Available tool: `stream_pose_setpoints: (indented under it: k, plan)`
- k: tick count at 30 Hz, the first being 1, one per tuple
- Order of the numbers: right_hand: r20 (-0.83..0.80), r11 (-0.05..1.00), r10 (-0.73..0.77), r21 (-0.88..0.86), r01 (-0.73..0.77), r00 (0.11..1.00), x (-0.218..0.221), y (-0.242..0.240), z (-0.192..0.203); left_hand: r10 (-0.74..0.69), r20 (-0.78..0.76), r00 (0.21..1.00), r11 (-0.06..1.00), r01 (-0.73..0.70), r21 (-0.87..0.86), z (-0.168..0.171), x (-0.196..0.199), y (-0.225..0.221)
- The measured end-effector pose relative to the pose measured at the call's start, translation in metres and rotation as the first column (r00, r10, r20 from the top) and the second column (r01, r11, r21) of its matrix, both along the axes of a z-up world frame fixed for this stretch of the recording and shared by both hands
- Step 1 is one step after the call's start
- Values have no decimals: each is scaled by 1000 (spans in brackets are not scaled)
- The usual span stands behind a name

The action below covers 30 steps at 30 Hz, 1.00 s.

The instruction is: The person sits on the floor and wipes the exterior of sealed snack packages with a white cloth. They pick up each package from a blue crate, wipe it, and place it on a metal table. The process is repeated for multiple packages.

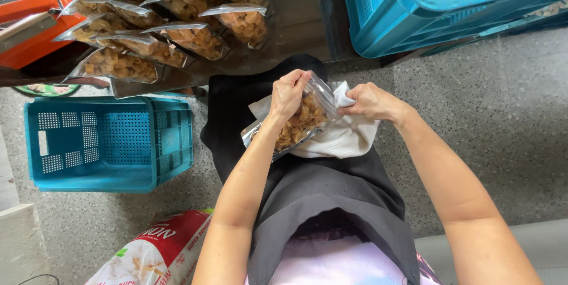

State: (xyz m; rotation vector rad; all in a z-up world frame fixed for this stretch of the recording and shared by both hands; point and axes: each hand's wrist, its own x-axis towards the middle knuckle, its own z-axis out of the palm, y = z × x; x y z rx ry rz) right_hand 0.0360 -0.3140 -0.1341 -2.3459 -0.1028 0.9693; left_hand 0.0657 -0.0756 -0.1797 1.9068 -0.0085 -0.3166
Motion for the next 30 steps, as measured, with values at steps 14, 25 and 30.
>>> stream_pose_setpoints:
  k: [14,25,30]
  plan:
    - [-548,-221,-786,682,697,287,-34,-35,-17,-728,-82,681,524,629,575,113,39,7]
    - [790,926,208,32,-377,576,-53,104,0,-461,641,613,833,51,551,251,152,26]
    - [796,931,110,126,-341,595,-25,90,-39,-425,724,543,843,-53,535,152,285,-29]
